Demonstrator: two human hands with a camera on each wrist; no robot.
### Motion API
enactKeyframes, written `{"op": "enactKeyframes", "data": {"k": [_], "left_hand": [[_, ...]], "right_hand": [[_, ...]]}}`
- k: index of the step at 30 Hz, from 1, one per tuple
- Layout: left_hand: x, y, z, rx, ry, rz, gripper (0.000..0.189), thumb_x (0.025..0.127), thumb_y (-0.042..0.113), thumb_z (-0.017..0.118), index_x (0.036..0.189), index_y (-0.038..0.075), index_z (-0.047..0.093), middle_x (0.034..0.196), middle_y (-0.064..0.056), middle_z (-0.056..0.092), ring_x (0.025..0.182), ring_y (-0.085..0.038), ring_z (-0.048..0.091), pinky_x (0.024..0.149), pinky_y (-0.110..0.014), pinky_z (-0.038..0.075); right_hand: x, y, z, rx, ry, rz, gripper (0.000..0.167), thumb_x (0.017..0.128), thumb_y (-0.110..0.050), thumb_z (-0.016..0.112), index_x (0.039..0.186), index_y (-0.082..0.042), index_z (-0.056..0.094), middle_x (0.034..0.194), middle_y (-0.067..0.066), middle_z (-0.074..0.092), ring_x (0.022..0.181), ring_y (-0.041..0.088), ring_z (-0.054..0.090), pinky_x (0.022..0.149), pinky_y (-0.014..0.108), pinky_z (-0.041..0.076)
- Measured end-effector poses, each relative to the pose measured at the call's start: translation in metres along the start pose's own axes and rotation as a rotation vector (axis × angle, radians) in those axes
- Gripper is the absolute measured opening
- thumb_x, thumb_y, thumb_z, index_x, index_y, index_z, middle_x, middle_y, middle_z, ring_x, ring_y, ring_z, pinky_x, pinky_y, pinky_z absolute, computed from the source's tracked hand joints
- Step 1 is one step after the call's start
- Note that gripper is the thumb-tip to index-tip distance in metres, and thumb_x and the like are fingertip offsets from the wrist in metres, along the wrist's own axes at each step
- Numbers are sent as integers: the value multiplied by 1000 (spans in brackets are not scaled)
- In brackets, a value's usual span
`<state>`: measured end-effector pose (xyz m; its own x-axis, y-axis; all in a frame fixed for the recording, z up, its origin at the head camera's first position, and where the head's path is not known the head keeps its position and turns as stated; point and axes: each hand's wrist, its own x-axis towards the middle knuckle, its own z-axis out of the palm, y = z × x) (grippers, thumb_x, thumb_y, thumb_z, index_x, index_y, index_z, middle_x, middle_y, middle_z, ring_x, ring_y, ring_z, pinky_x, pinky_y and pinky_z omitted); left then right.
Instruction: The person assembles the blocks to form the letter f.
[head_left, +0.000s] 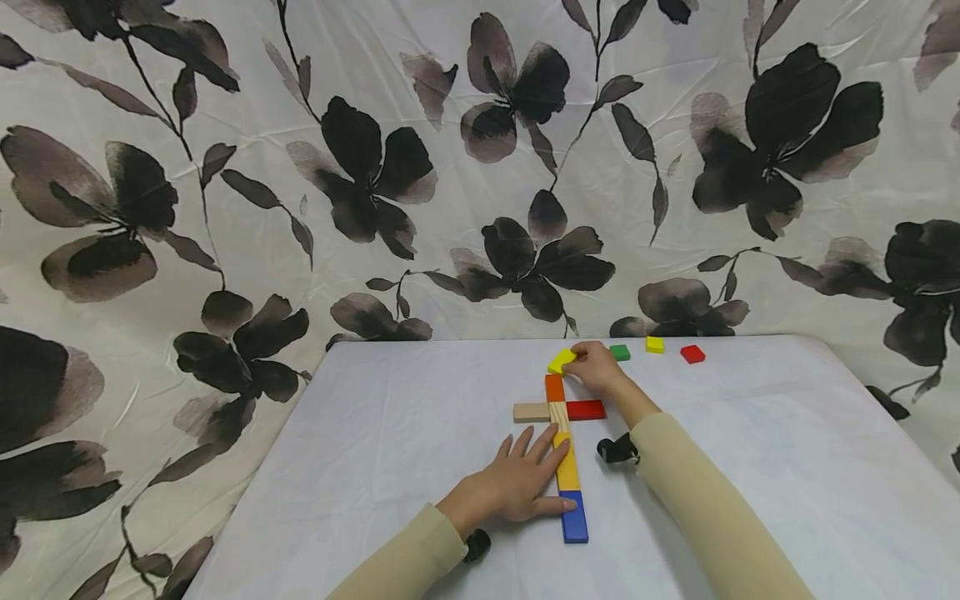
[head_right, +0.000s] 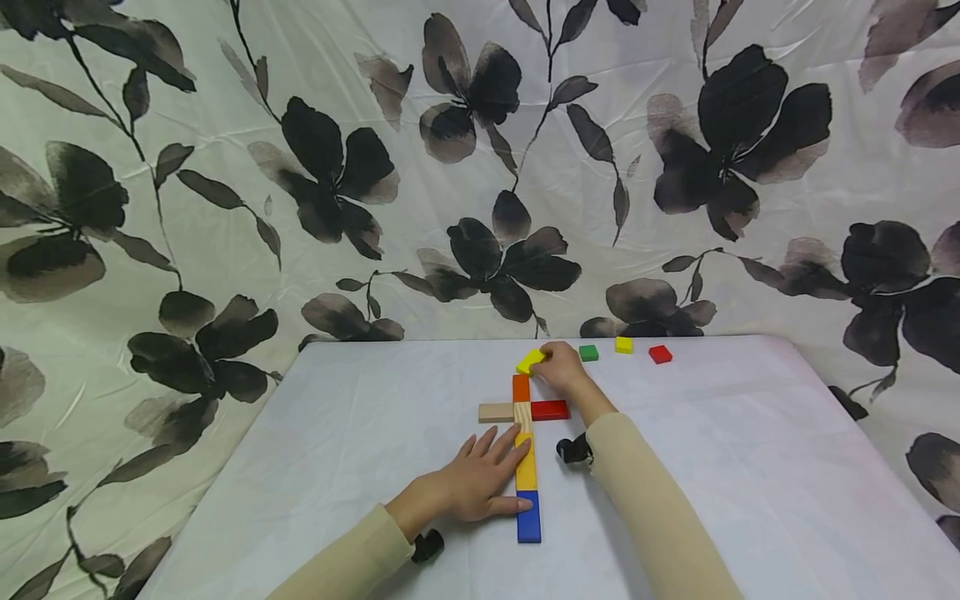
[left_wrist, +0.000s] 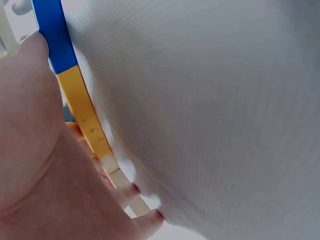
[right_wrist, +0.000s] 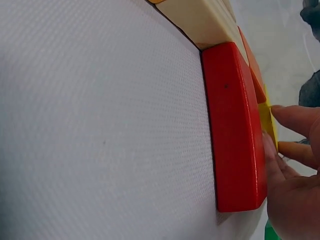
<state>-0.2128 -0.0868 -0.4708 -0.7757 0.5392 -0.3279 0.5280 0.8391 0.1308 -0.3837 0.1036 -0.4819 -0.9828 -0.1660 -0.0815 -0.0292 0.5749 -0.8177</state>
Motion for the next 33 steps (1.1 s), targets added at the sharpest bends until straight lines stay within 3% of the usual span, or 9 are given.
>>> {"op": "enactKeyframes", "data": {"k": [33], "left_hand": [[-2,2,-3,2,-3,-9,92,93,79,43,165,29,19,173,1,2,156,-37,15,122,-60,20]], "right_hand": [[0,-2,0,-34,-50,-6,50,100,-15,65,144,6,52,133,25,60,113,35,57,106,47,49]]}}
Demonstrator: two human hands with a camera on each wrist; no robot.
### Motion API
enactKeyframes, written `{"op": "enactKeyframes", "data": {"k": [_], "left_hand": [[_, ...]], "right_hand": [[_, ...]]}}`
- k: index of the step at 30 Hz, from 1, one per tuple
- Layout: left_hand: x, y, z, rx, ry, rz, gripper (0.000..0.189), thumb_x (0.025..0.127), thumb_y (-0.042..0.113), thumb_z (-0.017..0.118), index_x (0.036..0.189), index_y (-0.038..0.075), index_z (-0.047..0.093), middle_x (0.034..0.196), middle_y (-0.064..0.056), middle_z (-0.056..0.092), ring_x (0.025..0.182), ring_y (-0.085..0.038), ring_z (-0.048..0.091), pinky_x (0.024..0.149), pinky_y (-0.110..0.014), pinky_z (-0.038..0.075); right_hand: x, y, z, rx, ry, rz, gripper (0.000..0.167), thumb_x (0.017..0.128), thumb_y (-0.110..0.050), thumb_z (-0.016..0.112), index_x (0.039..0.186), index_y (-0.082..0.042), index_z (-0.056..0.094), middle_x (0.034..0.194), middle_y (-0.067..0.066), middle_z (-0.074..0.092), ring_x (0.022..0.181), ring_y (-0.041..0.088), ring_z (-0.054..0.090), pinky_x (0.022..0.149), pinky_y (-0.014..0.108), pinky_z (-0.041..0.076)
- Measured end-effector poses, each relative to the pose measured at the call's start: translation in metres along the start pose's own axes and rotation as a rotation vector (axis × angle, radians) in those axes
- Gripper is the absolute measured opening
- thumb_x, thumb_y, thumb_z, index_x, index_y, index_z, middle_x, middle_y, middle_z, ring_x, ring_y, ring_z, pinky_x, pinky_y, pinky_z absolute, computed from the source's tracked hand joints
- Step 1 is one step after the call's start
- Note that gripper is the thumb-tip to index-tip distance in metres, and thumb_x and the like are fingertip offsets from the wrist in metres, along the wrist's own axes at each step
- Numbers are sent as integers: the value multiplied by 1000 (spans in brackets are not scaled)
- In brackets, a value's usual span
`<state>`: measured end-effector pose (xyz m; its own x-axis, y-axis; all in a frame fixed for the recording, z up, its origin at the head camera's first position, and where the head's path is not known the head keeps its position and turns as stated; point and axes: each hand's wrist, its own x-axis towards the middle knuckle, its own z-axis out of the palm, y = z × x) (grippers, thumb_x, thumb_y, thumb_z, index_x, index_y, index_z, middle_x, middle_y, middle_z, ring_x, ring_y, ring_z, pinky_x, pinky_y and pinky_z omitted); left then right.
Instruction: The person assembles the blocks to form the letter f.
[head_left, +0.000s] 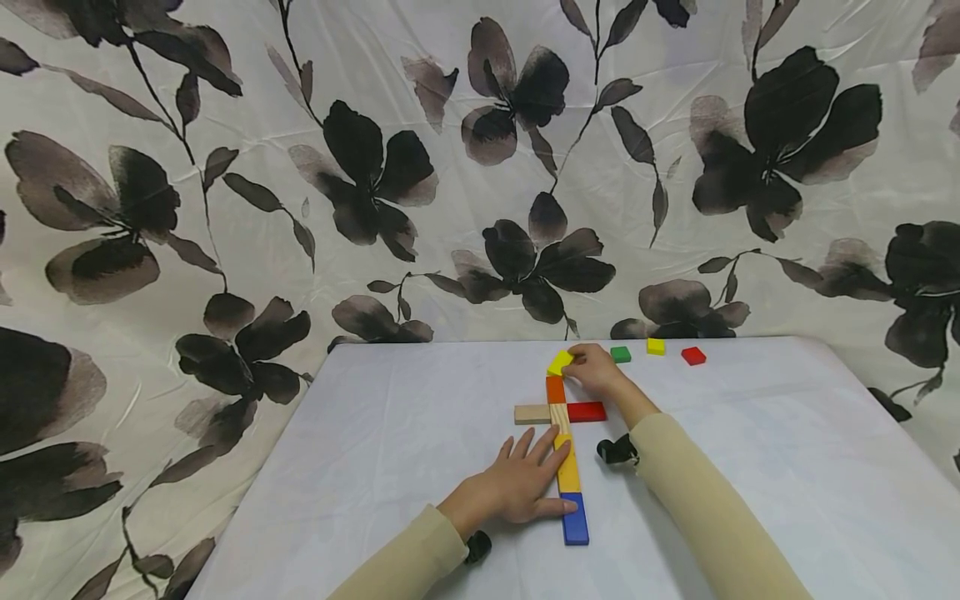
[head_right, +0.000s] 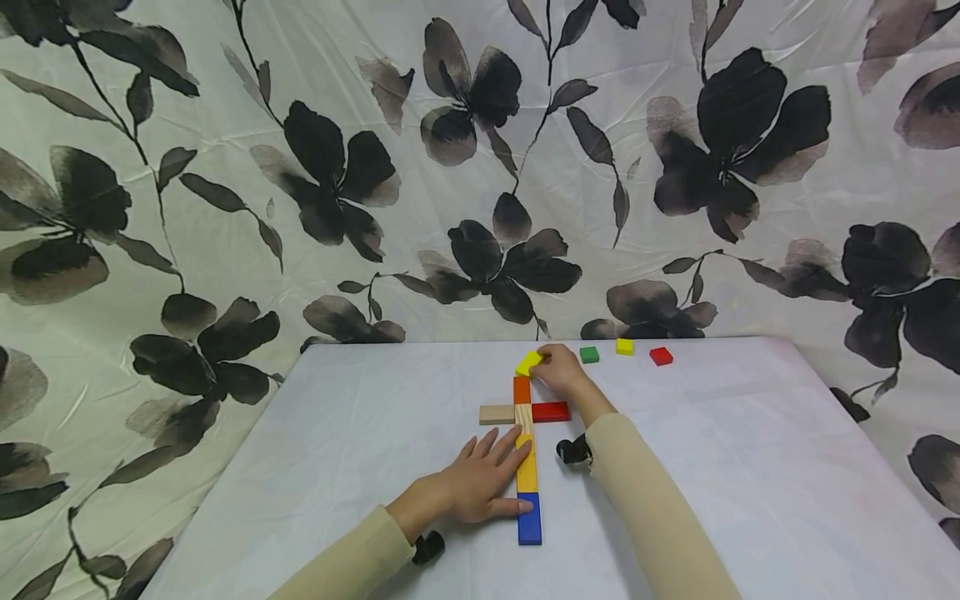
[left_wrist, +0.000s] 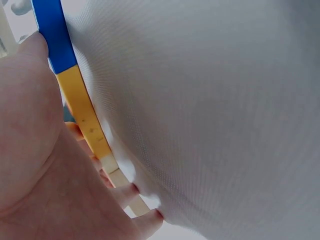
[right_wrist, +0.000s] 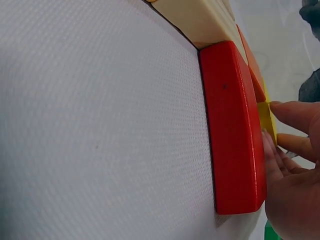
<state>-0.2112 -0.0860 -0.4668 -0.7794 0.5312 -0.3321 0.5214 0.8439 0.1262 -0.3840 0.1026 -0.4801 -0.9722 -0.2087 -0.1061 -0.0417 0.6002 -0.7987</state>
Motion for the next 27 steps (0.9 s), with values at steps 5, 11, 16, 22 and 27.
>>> {"op": "enactKeyframes", "data": {"k": [5,11,16,22,27], "left_hand": [[2,-1,1,-6,-17,2,91,94,78,43,166,29,16,174,0,0,157,-38,12,122,-61,17],[2,-1,1,-6,-12,4,91,94,77,44,166,29,17,174,0,1,157,-37,13,122,-61,18],[1,-1,1,-2,0,2,92,93,79,44,165,29,18,173,1,2,156,-37,14,122,-61,20],[-1,0,0,5,1,-2,92,92,79,44,165,29,18,173,1,2,156,-38,15,122,-61,20],[0,0,0,6,3,-6,93,92,80,44,165,30,18,173,1,2,156,-37,14,121,-61,20]], "right_hand": [[0,1,0,5,5,-4,50,100,-15,65,144,6,51,133,25,60,113,35,57,106,46,50],[-1,1,0,9,9,-15,50,100,-15,64,144,7,51,133,25,60,113,35,57,105,47,50],[-1,3,2,7,16,-21,51,100,-15,64,143,8,51,132,26,60,112,35,57,104,47,50],[0,2,3,16,23,-10,51,100,-14,64,144,8,50,132,26,60,113,35,57,104,47,50],[-3,1,2,-11,25,-12,56,100,-15,64,147,8,45,136,27,57,116,36,56,106,47,49]]}}
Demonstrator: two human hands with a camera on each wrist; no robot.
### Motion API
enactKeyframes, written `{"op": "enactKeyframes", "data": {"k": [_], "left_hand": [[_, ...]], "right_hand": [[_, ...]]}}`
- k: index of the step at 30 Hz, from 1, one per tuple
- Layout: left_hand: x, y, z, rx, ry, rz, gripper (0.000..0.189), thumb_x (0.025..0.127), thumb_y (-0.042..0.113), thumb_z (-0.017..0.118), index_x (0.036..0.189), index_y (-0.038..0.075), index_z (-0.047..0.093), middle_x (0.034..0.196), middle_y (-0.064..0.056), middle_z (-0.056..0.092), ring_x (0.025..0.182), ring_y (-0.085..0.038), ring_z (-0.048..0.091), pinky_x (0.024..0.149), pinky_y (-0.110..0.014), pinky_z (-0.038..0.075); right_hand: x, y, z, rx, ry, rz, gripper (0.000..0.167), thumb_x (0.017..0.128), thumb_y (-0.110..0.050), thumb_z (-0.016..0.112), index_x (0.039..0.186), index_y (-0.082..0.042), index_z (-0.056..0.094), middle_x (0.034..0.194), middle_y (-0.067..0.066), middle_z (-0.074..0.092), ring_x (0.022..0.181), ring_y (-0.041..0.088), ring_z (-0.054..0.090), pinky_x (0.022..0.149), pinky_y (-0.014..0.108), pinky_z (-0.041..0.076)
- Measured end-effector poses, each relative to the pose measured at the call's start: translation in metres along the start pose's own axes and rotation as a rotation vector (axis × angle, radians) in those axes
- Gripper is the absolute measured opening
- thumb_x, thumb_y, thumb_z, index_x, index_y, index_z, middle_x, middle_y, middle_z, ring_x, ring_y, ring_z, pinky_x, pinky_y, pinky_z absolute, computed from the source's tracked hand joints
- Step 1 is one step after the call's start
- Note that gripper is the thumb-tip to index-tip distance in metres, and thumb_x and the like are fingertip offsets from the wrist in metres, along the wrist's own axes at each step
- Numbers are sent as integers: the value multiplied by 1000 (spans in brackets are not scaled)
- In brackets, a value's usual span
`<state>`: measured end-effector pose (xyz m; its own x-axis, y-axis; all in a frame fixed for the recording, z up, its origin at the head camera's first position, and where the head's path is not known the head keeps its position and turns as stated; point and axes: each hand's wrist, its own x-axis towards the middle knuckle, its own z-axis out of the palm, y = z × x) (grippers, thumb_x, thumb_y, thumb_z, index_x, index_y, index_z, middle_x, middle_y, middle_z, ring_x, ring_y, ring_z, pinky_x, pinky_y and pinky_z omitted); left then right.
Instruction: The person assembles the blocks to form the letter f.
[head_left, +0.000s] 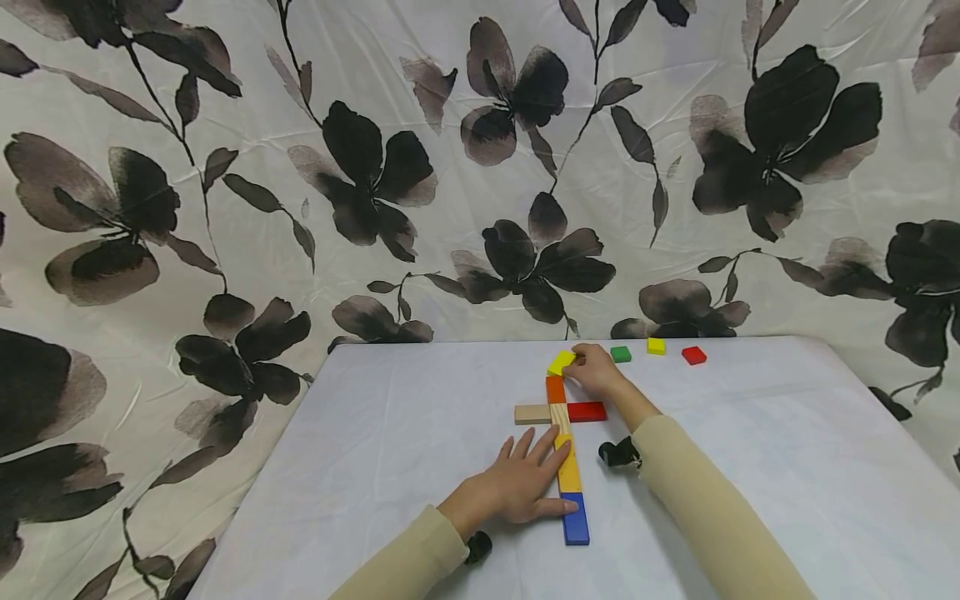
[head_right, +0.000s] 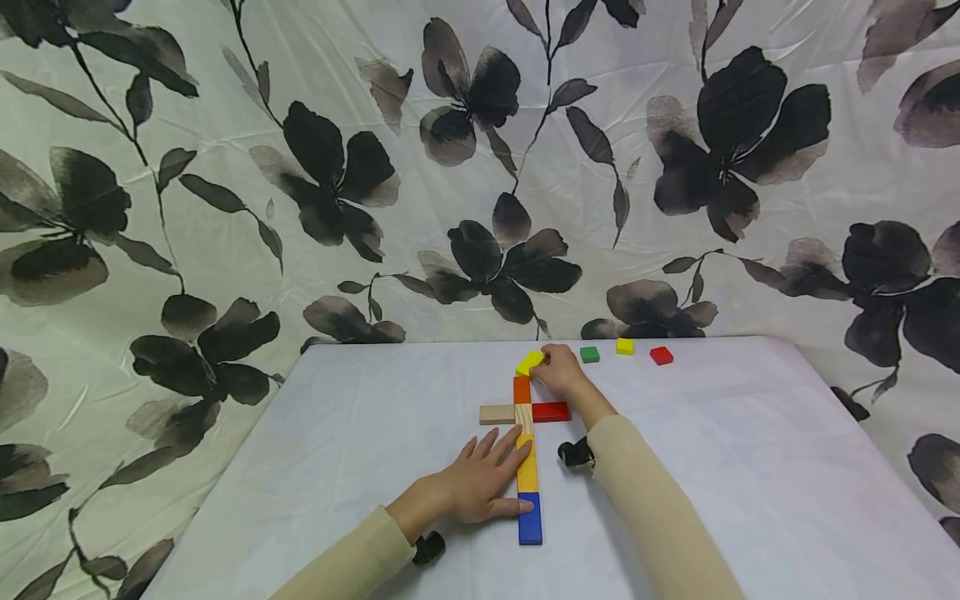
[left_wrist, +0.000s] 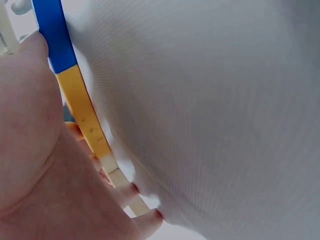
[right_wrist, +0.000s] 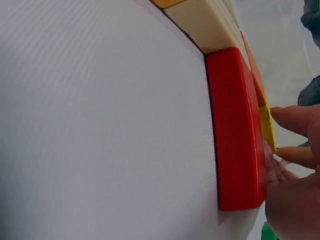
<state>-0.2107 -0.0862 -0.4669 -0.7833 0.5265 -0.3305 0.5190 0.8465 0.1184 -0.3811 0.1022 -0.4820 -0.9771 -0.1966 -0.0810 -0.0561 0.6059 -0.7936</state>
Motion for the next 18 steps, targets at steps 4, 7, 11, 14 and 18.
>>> {"op": "enactKeyframes", "data": {"k": [4,7,11,14,18], "left_hand": [[2,-1,1,0,-2,1,93,92,80,43,165,30,18,173,1,2,156,-37,14,122,-61,20],[3,-1,1,0,-9,2,92,93,79,42,166,29,17,173,0,1,157,-38,13,122,-61,19],[4,-2,2,0,-11,7,91,94,78,42,166,28,16,173,-1,1,157,-38,12,122,-61,18],[3,-2,2,-4,-3,9,92,93,79,42,166,28,17,173,-1,2,156,-38,13,122,-61,18],[2,-1,2,-7,6,11,93,92,79,43,165,29,18,173,0,4,156,-38,15,122,-61,20]], "right_hand": [[-5,1,-5,-52,-11,-15,60,101,-18,64,150,8,41,139,29,54,120,39,55,107,49,48],[-10,3,-12,-93,-27,-30,61,101,-20,63,150,8,40,141,29,50,123,40,54,107,51,48],[-17,8,-21,-152,-40,-62,60,100,-20,65,148,8,42,138,29,48,122,41,55,104,51,50],[-24,11,-26,-183,-44,-89,59,99,-19,66,146,10,44,135,30,49,120,42,57,103,52,51],[-33,14,-32,-207,-36,-112,57,98,-17,66,145,10,46,135,30,49,116,41,58,102,53,51]]}}
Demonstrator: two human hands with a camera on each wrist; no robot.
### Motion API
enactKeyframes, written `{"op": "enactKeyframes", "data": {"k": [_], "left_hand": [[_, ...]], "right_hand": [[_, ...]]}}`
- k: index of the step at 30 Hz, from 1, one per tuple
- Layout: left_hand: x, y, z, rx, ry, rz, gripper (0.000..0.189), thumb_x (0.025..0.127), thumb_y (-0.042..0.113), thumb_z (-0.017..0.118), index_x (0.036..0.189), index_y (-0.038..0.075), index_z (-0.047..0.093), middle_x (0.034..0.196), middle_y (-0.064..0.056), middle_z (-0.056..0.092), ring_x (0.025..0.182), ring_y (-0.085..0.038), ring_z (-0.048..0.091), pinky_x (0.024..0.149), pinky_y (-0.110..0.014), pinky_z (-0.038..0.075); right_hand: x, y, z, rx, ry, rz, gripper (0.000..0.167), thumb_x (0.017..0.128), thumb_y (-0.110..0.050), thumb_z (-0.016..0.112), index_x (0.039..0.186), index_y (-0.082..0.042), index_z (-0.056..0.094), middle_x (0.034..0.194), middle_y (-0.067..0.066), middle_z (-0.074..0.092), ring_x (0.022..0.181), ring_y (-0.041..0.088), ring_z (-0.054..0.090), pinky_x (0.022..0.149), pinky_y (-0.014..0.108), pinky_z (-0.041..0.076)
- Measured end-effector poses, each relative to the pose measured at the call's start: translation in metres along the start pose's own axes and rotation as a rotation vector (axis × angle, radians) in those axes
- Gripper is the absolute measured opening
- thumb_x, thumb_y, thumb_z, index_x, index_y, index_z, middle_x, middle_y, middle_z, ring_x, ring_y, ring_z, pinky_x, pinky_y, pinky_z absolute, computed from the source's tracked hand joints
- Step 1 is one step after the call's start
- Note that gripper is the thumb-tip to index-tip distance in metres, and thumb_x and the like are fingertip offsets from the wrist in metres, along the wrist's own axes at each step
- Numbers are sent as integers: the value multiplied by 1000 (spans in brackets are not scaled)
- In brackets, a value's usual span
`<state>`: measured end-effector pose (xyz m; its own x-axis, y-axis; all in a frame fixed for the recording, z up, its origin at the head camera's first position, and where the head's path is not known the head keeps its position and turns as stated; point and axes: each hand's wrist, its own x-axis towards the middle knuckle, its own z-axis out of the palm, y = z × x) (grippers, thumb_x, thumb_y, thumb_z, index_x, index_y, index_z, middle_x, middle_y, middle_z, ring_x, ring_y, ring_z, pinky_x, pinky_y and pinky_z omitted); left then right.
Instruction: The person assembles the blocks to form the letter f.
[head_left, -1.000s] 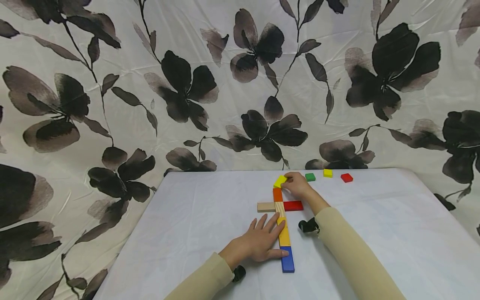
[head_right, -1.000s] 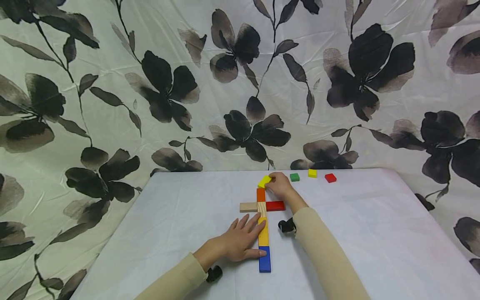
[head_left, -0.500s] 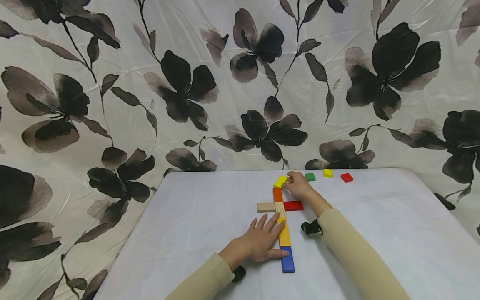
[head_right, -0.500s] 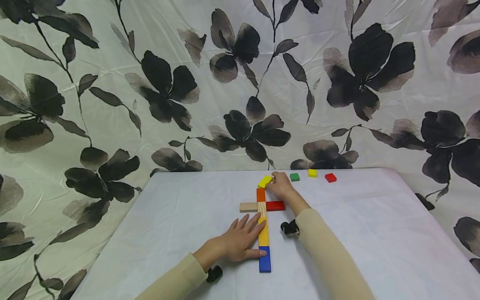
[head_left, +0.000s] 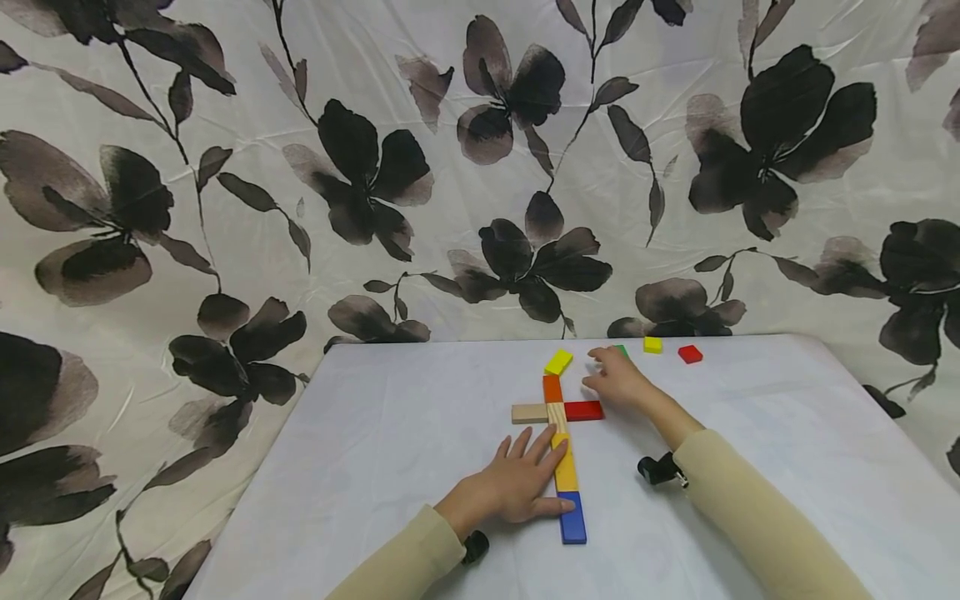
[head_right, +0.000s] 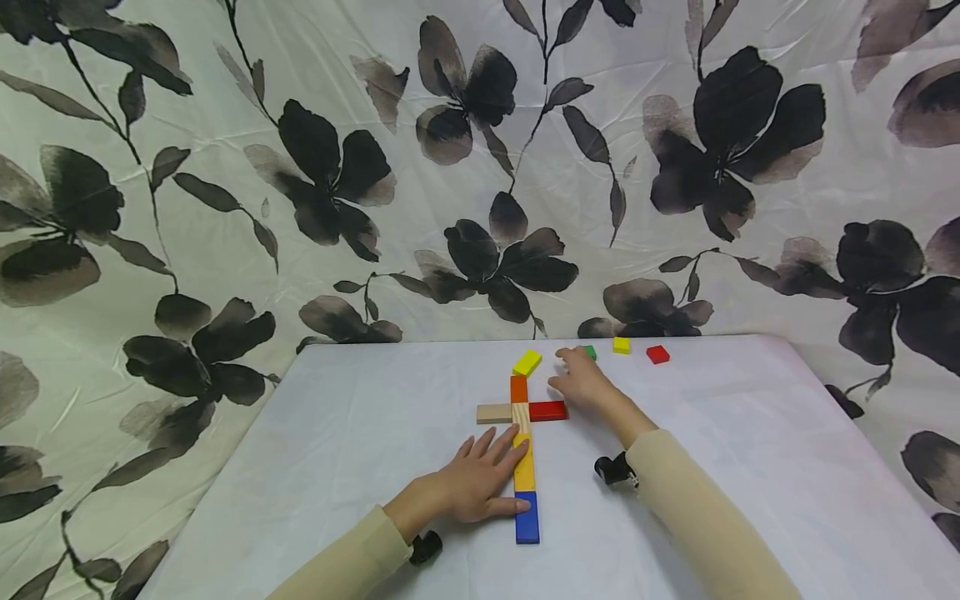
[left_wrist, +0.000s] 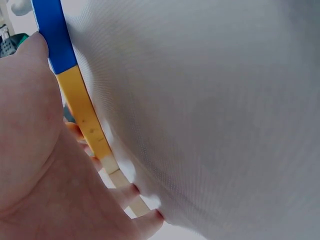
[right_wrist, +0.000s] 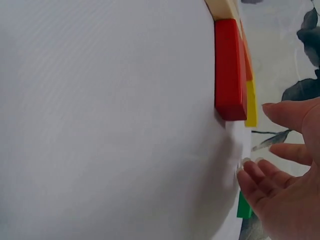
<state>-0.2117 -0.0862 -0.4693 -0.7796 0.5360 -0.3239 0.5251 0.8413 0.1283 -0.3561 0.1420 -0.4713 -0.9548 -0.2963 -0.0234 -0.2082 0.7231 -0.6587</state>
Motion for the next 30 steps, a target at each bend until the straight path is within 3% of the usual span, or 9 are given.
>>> {"op": "enactKeyframes", "data": {"k": [14,24,30], "left_hand": [[-1,-1,0,-1,2,0,93,92,79,44,165,29,19,173,0,3,156,-38,15,121,-61,20],[-3,0,0,-2,-5,-2,92,93,78,44,166,28,18,173,0,3,156,-37,15,122,-61,21],[-3,1,-2,6,-4,0,92,93,78,44,166,28,18,173,0,3,156,-37,15,122,-61,21]], "right_hand": [[-23,24,-22,-50,58,-14,60,98,-15,66,148,10,42,139,32,44,115,41,57,103,55,49],[-15,43,-35,-16,50,30,63,100,-15,64,151,9,36,138,34,42,122,48,53,102,59,48],[-6,46,-38,-41,77,-39,58,97,-9,65,146,11,41,135,38,46,117,50,55,99,61,47]]}}
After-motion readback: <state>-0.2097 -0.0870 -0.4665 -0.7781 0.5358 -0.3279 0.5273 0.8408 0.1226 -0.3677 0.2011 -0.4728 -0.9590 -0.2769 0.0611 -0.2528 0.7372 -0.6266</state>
